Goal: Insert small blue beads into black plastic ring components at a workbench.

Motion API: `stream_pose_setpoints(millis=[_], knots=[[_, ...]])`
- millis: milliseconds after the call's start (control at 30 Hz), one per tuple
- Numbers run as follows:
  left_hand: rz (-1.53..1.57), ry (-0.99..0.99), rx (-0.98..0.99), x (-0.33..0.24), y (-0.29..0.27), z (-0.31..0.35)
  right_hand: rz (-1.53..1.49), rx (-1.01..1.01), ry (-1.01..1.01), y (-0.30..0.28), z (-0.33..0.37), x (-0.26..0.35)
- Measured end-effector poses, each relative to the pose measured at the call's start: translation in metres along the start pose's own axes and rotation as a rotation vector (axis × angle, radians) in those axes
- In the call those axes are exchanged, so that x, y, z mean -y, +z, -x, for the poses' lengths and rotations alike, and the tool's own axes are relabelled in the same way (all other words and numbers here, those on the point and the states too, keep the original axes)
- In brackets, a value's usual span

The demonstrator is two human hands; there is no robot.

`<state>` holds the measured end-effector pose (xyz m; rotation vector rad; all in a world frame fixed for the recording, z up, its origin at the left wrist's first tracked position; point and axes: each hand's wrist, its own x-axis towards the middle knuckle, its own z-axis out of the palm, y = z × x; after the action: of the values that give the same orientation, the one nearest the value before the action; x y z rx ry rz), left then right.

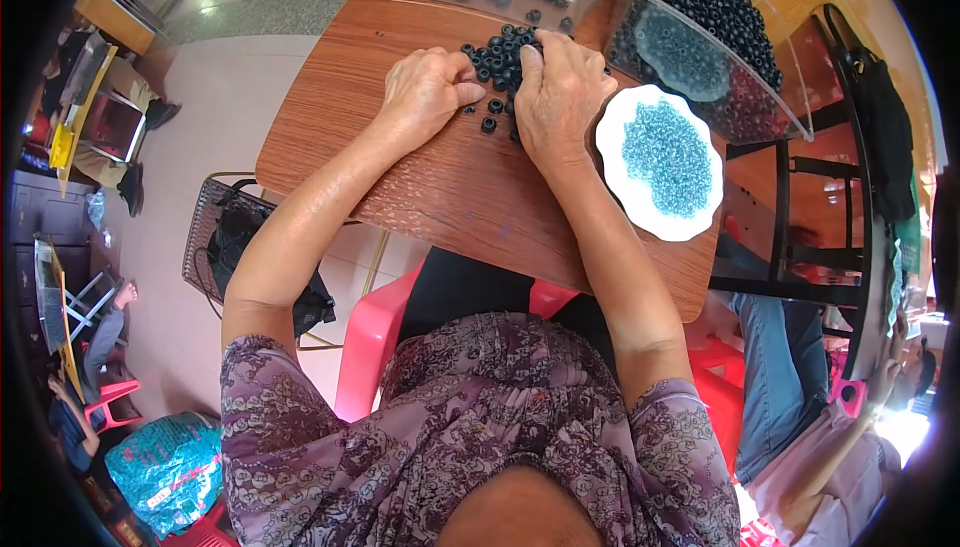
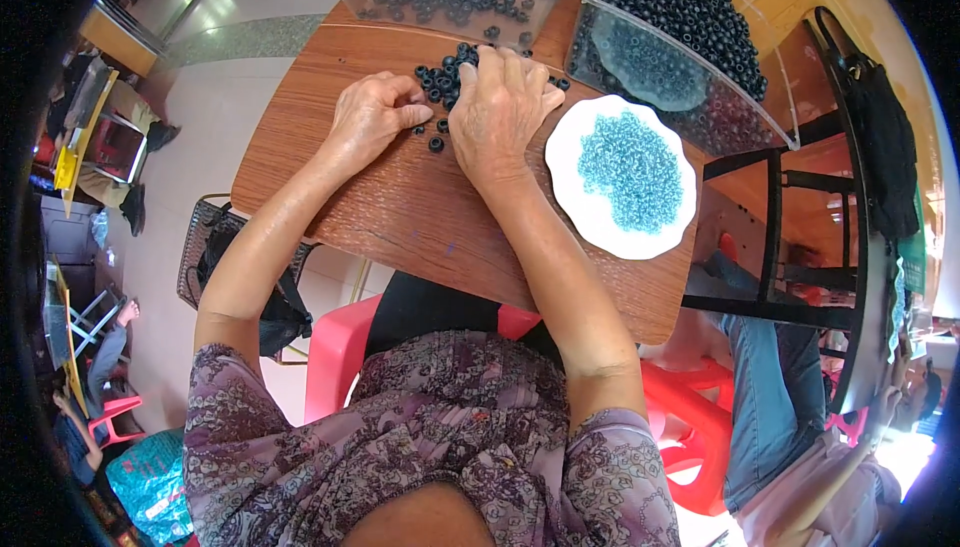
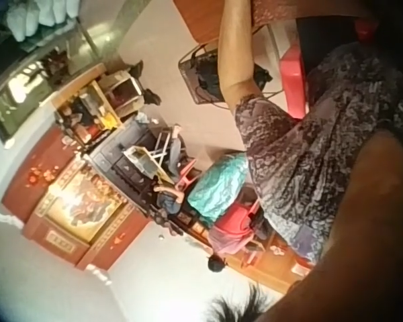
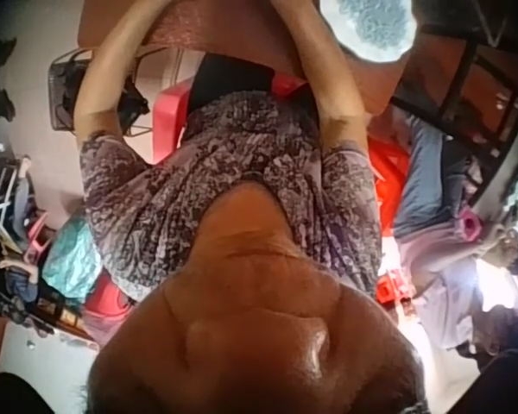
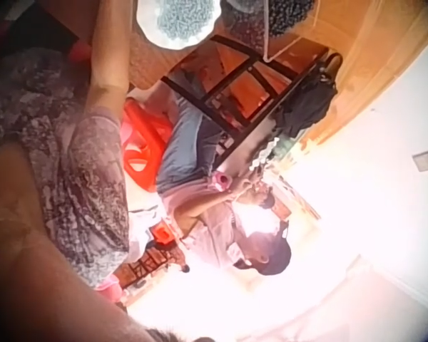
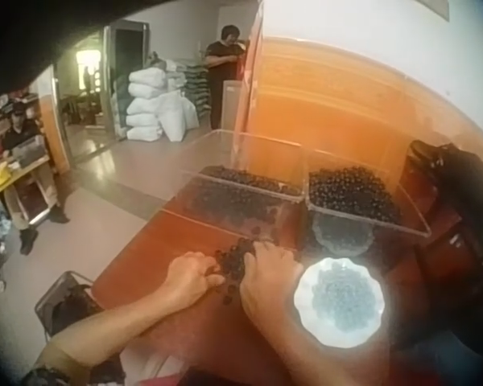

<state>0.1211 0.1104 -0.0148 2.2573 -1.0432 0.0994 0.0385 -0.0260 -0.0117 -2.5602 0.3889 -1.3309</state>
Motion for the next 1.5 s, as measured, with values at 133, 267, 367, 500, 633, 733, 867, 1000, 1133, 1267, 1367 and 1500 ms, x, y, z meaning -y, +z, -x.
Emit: stream_pose_setpoints(millis=[133, 267, 367, 500, 633, 733, 867, 1000, 1133, 1267, 1367, 1500], knots=[[-0.068, 0.086, 0.062, -0.003, 0.000, -0.004, -0.094, -0.031, -0.028, -0.005, 0.002, -0.002], [0.151, -0.025, 0.105, 0.009, -0.003, -0.005, -0.252, -0.011, -0.049, -0.019, 0.004, 0.000], [0.884, -0.372, 0.181, 0.005, -0.020, -0.001, -0.411, 0.077, 0.014, -0.027, 0.008, -0.002], [1.564, -0.548, 0.231, -0.018, -0.022, 0.021, -0.657, 0.239, 0.202, -0.033, 0.012, 0.001], [1.762, -0.542, 0.188, -0.031, -0.017, 0.035, -0.766, 0.300, 0.155, -0.041, 0.010, 0.013], [1.825, -0.541, 0.154, -0.038, -0.015, 0.038, -0.794, 0.326, 0.115, -0.047, 0.011, 0.017], [1.828, -0.560, 0.118, -0.043, -0.013, 0.043, -0.743, 0.313, 0.072, -0.053, 0.010, 0.016], [1.791, -0.568, 0.154, -0.049, -0.018, 0.047, -0.731, 0.272, -0.015, -0.058, 0.010, 0.014], [1.810, -0.582, 0.213, -0.054, -0.021, 0.053, -0.805, 0.433, 0.145, -0.066, 0.011, 0.014], [1.850, -0.642, 0.131, -0.065, -0.019, 0.058, -0.872, 0.432, 0.310, -0.073, 0.016, 0.023], [1.828, -0.670, 0.099, -0.069, -0.021, 0.058, -0.778, 0.346, 0.070, -0.071, 0.016, 0.018], [1.828, -0.643, 0.125, -0.065, -0.018, 0.058, -0.749, 0.355, -0.015, -0.067, 0.014, 0.013]])
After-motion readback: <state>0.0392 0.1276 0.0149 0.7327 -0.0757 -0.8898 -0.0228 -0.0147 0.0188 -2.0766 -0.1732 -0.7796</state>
